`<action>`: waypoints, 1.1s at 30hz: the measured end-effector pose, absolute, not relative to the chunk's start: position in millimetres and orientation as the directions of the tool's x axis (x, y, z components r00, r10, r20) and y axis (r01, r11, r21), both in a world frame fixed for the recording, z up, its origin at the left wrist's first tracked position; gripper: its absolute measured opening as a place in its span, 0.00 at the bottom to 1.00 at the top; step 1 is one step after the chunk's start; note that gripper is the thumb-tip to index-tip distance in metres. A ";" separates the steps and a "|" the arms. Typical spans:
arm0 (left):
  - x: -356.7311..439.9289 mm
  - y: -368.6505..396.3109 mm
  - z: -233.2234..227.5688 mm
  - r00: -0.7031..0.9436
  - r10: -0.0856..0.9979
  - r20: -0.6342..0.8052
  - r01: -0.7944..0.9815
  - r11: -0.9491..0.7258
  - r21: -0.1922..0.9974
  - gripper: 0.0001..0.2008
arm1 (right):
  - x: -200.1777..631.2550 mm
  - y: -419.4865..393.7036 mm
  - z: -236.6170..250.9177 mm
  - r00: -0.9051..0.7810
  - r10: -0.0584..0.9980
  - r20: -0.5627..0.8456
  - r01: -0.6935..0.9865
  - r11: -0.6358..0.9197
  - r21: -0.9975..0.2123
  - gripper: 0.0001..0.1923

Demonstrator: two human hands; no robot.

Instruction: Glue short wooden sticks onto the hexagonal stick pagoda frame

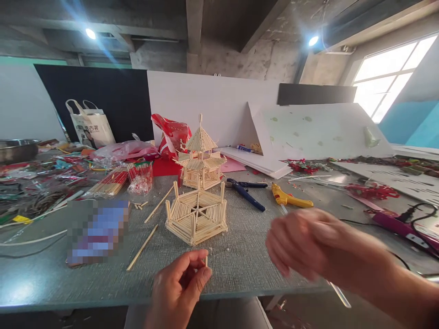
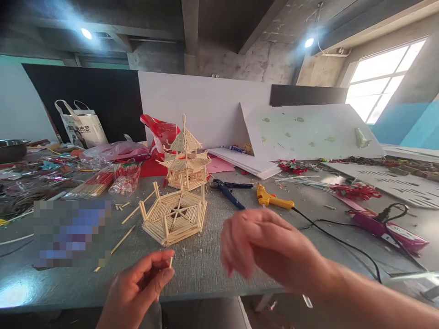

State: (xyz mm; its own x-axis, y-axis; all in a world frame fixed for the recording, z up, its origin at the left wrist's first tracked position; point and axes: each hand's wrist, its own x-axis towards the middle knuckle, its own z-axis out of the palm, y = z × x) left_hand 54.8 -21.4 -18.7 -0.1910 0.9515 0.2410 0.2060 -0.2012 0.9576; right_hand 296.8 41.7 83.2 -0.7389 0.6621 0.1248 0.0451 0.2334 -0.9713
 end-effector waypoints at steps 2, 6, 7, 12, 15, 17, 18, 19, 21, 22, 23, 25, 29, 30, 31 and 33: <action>61.4 -19.5 -14.7 -0.225 0.954 0.198 0.126 -0.173 0.977 0.12 | 278.5 61.4 87.9 -0.666 0.745 0.021 0.121 0.135 -0.983 0.19; 75.3 -13.6 -11.9 -0.238 0.947 0.214 0.122 -0.190 0.974 0.13 | 261.5 78.5 68.5 -0.540 0.796 -0.271 0.341 -0.087 -0.936 0.15; 78.3 -12.0 -12.0 -0.239 0.947 0.215 0.130 -0.189 0.973 0.13 | 259.5 78.3 62.1 -0.541 0.784 -0.304 0.369 -0.103 -0.924 0.15; 89.7 -9.1 -12.1 -0.254 0.941 0.223 0.172 -0.183 0.968 0.10 | 246.9 65.1 47.0 -0.583 0.734 -0.350 0.426 -0.091 -0.900 0.18; 95.1 -10.8 -13.0 -0.238 0.936 0.259 0.247 -0.200 0.948 0.07 | 239.2 58.6 46.9 -0.615 0.704 -0.355 0.421 -0.088 -0.903 0.19; 98.4 -12.1 -14.8 -0.212 0.937 0.278 0.281 -0.214 0.936 0.07 | 236.5 56.7 47.1 -0.634 0.688 -0.353 0.413 -0.085 -0.907 0.19; 100.0 -12.6 -15.8 -0.197 0.939 0.283 0.289 -0.220 0.932 0.07 | 235.8 56.2 47.0 -0.638 0.685 -0.351 0.413 -0.080 -0.907 0.19; 101.5 -13.0 -16.9 -0.183 0.941 0.285 0.295 -0.224 0.929 0.07 | 235.5 55.9 46.7 -0.640 0.686 -0.348 0.414 -0.073 -0.907 0.19; 104.3 -13.6 -18.9 -0.159 0.943 0.292 0.306 -0.235 0.923 0.07 | 235.6 55.5 46.0 -0.638 0.686 -0.351 0.424 -0.068 -0.903 0.19; 105.6 -13.9 -19.6 -0.150 0.942 0.300 0.314 -0.242 0.918 0.07 | 235.8 55.4 45.5 -0.638 0.683 -0.356 0.429 -0.069 -0.901 0.18; 106.7 -14.2 -20.3 -0.146 0.940 0.307 0.323 -0.248 0.913 0.07 | 236.1 55.3 44.8 -0.640 0.678 -0.361 0.432 -0.071 -0.899 0.18; 109.0 -15.0 -21.6 -0.150 0.937 0.315 0.332 -0.253 0.909 0.07 | 236.8 55.5 43.4 -0.647 0.671 -0.363 0.434 -0.068 -0.898 0.17; 113.1 -16.7 -25.4 -0.181 0.927 0.328 0.330 -0.257 0.909 0.09 | 238.6 56.4 40.6 -0.666 0.663 -0.342 0.426 -0.039 -0.904 0.16; 114.1 -17.2 -26.5 -0.192 0.921 0.340 0.335 -0.264 0.905 0.10 | 239.0 56.6 40.0 -0.668 0.662 -0.340 0.422 -0.040 -0.906 0.16; 115.1 -17.6 -27.5 -0.204 0.914 0.351 0.342 -0.270 0.900 0.10 | 239.4 56.6 39.7 -0.667 0.662 -0.343 0.419 -0.047 -0.907 0.15; 116.8 -18.5 -28.8 -0.234 0.901 0.366 0.359 -0.270 0.893 0.12 | 240.3 56.2 40.0 -0.658 0.666 -0.350 0.413 -0.068 -0.908 0.15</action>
